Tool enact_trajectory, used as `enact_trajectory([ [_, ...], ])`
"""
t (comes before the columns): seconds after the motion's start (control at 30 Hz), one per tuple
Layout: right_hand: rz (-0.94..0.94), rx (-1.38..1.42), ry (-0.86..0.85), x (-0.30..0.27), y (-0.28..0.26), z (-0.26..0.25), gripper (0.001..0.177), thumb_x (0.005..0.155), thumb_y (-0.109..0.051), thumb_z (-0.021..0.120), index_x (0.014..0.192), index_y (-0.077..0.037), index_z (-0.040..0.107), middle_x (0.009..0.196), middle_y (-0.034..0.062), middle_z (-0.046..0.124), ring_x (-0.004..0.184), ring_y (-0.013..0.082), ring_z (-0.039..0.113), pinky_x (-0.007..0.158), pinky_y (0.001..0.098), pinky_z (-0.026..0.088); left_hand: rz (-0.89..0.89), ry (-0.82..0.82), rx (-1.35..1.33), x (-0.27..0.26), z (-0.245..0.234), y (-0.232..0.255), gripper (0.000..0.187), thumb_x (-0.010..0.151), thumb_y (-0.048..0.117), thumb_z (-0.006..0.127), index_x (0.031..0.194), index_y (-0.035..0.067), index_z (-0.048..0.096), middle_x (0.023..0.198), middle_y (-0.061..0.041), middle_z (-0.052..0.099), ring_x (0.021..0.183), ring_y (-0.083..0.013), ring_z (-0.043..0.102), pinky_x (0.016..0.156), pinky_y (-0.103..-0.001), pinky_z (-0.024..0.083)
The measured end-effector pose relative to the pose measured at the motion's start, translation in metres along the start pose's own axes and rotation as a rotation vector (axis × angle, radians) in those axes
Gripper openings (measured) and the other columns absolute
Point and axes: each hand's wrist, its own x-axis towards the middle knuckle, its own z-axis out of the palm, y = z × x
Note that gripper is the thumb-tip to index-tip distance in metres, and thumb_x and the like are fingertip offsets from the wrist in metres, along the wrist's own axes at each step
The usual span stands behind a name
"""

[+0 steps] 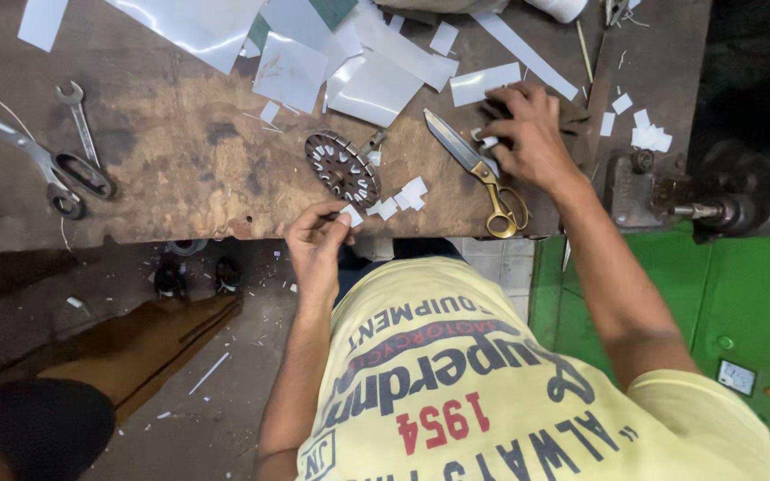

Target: The person uses a pair of scissors to cut white rectangular sheets into smaller strips and pieces. They repeatedly pick up sheets, cut them, and place the cut pieces onto a circular metal component on the workbench.

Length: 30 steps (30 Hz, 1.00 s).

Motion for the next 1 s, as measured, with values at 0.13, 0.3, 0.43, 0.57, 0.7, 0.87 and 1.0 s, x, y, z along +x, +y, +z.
enact_trajectory([
  [0.13,0.466,0.711,0.199,-0.002,-0.006,-0.013,0.044,0.092,0.001,0.077,0.134,-0.005,0.065,0.110,0.0095,0.075,0.105,0.0221,0.073,0.093,0.0388,0.058,-0.006,-0.084,0.100,-0.004,0.009,0.007,0.019,0.097,0.000,0.067,0.115,-0.003,0.071,0.095,-0.008,0.074,0.078,-0.0108,0.067,0.067,-0.026,0.055],
  [0.3,0.505,1.298,0.426,-0.009,-0.055,-0.046,0.085,0.089,0.014,0.072,0.161,0.001,0.029,0.098,0.0171,0.073,0.087,0.0211,0.074,0.077,0.0309,0.063,-0.054,-0.277,0.074,-0.006,0.043,0.026,0.029,0.099,0.005,0.065,0.128,-0.002,0.064,0.098,-0.008,0.073,0.081,-0.0113,0.069,0.067,-0.025,0.057],
  [0.43,0.450,1.516,0.505,-0.013,-0.102,-0.052,0.088,0.093,0.014,0.071,0.164,0.002,0.021,0.100,0.0201,0.071,0.083,0.0216,0.075,0.077,0.0327,0.065,-0.081,-0.378,0.056,-0.008,0.069,0.037,0.028,0.099,0.001,0.067,0.125,-0.004,0.063,0.103,-0.008,0.071,0.084,-0.0125,0.073,0.065,-0.024,0.057],
  [0.57,0.358,1.416,0.438,-0.025,-0.127,-0.051,0.093,0.095,0.011,0.073,0.167,-0.002,0.016,0.098,0.0195,0.071,0.083,0.0202,0.073,0.074,0.0295,0.062,-0.026,-0.381,-0.012,-0.010,0.078,0.043,0.026,0.097,-0.004,0.071,0.123,-0.005,0.065,0.103,-0.008,0.070,0.086,-0.0103,0.069,0.068,-0.023,0.056],
  [0.7,0.152,1.227,0.234,-0.033,-0.132,-0.053,0.096,0.093,0.010,0.071,0.164,-0.005,0.008,0.105,0.0180,0.071,0.090,0.0175,0.072,0.080,0.0278,0.061,0.007,-0.343,0.034,-0.009,0.078,0.053,0.015,0.097,-0.005,0.073,0.111,-0.006,0.070,0.094,-0.009,0.072,0.081,-0.0099,0.067,0.069,-0.022,0.054],
  [0.87,0.266,1.298,-0.043,-0.041,-0.133,-0.060,0.092,0.086,0.008,0.071,0.161,-0.004,0.019,0.091,0.0120,0.066,0.075,0.0131,0.069,0.063,0.0254,0.060,0.068,-0.391,0.015,-0.005,0.076,0.073,0.012,0.098,-0.005,0.072,0.111,-0.005,0.072,0.107,-0.006,0.065,0.084,-0.0086,0.062,0.072,-0.023,0.052],
  [1.0,0.319,1.272,-0.143,-0.042,-0.125,-0.065,0.074,0.084,0.009,0.071,0.150,0.000,0.037,0.089,0.0126,0.068,0.072,0.0142,0.069,0.060,0.0255,0.057,0.087,-0.399,0.166,-0.003,0.068,0.090,0.015,0.099,-0.005,0.070,0.113,-0.004,0.074,0.123,-0.008,0.061,0.094,-0.0088,0.062,0.075,-0.023,0.053],
])
